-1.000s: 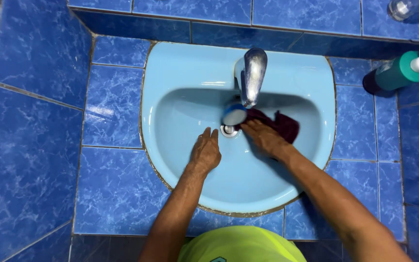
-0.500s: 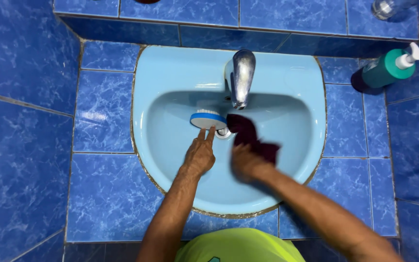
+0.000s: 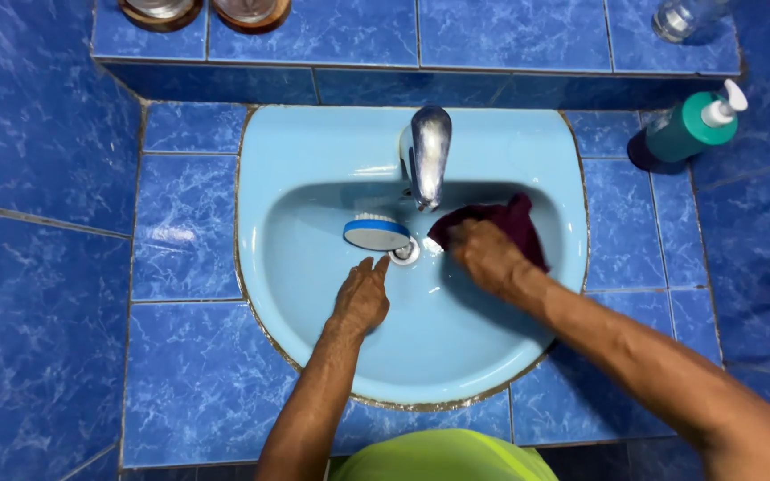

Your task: Cleaning a bathroom sink and faucet using a cloth and a brush.

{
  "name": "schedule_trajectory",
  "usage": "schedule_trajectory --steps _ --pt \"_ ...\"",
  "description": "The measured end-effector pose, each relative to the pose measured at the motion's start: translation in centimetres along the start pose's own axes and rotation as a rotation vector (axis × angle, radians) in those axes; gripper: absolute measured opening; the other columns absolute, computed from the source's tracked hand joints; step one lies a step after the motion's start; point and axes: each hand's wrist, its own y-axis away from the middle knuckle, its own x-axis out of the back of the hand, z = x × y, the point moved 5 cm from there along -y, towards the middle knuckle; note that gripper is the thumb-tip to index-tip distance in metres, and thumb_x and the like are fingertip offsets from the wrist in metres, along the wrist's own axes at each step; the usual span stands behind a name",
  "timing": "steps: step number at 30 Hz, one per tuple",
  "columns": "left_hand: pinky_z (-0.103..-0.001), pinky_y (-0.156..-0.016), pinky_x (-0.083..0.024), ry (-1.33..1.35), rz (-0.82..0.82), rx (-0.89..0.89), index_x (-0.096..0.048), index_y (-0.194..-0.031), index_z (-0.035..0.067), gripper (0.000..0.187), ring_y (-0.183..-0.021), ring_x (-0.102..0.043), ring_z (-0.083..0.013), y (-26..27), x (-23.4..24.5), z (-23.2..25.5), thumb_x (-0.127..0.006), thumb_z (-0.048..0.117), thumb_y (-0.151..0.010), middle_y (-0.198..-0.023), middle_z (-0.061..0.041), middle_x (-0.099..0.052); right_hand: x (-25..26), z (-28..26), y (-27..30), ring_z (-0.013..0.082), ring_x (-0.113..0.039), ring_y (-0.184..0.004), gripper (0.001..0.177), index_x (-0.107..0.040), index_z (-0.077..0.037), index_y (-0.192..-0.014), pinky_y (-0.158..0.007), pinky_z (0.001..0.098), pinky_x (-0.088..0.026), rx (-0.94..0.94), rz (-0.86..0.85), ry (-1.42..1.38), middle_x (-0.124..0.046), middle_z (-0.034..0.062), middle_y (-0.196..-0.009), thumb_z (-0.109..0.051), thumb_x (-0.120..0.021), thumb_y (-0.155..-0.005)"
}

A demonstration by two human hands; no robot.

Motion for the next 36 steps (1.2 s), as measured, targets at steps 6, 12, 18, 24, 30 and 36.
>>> schedule_trajectory --steps 6,12,18,24,30,36 --pt "-0.040 -0.117 -0.037 0.004 0.045 -0.014 -0.043 -0.151 0.005 0.059 -0.133 -0.052 -0.0375 0.6 0.7 0.1 -0.046 -0.001 -0.093 -0.148 -0.024 -0.048 4.0 -1.3 0.1 0.0317 -0.057 -0.124 0.045 -0.068 0.002 -0.124 -0.102 0.0454 -0.047 0.402 0.765 0.027 -0.057 0.0189 -0.137 -0.013 -0.052 -0.084" --pt "-0.042 -0.114 -0.039 0.008 0.120 -0.055 -0.049 -0.145 0.003 0.054 -0.132 -0.052 -0.0377 -0.1 -1.2 -1.3 -0.047 0.000 -0.091 -0.143 -0.025 -0.052 -4.6 -0.1 0.0 0.0295 -0.060 -0.099 0.057 -0.066 -0.001 -0.135 -0.075 0.0397 -0.053 -0.200 0.352 0.182 -0.056 0.0202 -0.142 -0.017 -0.060 -0.081" --pt "-0.045 -0.106 -0.048 0.315 0.012 0.090 -0.064 -0.133 0.006 0.053 -0.121 -0.063 -0.0383 2.5 5.1 2.5 -0.050 0.043 -0.099 -0.127 -0.022 -0.067 -6.0 -8.4 -1.2 0.0363 -0.074 -0.094 0.034 -0.077 0.002 -0.111 -0.088 0.0444 -0.060 -0.107 -0.268 -0.652 -0.074 0.0243 -0.098 -0.022 -0.064 -0.091" --pt "-0.053 -0.087 -0.056 0.747 -0.150 0.300 -0.067 -0.126 0.010 0.076 -0.102 -0.068 -0.0424 2.8 5.8 2.7 -0.038 0.072 -0.095 -0.113 -0.021 -0.071 0.7 -8.1 1.6 0.0336 -0.077 -0.099 0.051 -0.062 -0.002 -0.133 -0.092 0.0413 -0.059 -0.047 0.401 -1.370 -0.075 0.0211 -0.107 0.000 -0.050 -0.083" --pt "-0.045 -0.072 -0.061 1.826 -0.460 0.243 -0.067 -0.119 0.009 0.058 -0.088 -0.072 -0.0296 0.2 2.2 2.6 -0.054 0.061 -0.097 -0.104 -0.013 -0.075 10.1 -8.7 8.1 0.0372 -0.065 -0.119 0.048 -0.073 -0.002 -0.118 -0.104 0.0427 -0.051 0.184 0.737 -1.015 -0.067 0.0189 -0.130 0.006 -0.060 -0.072" --pt "-0.043 -0.085 -0.063 2.127 -0.499 0.218 -0.070 -0.111 0.004 0.028 -0.095 -0.074 -0.0288 -0.7 2.1 2.1 -0.077 0.023 -0.092 -0.106 -0.015 -0.075 12.7 -11.4 10.0 0.0321 -0.069 -0.115 0.043 -0.077 -0.004 -0.110 -0.104 0.0406 -0.052 0.318 0.514 -1.035 -0.073 0.0116 -0.124 0.008 -0.064 -0.071"
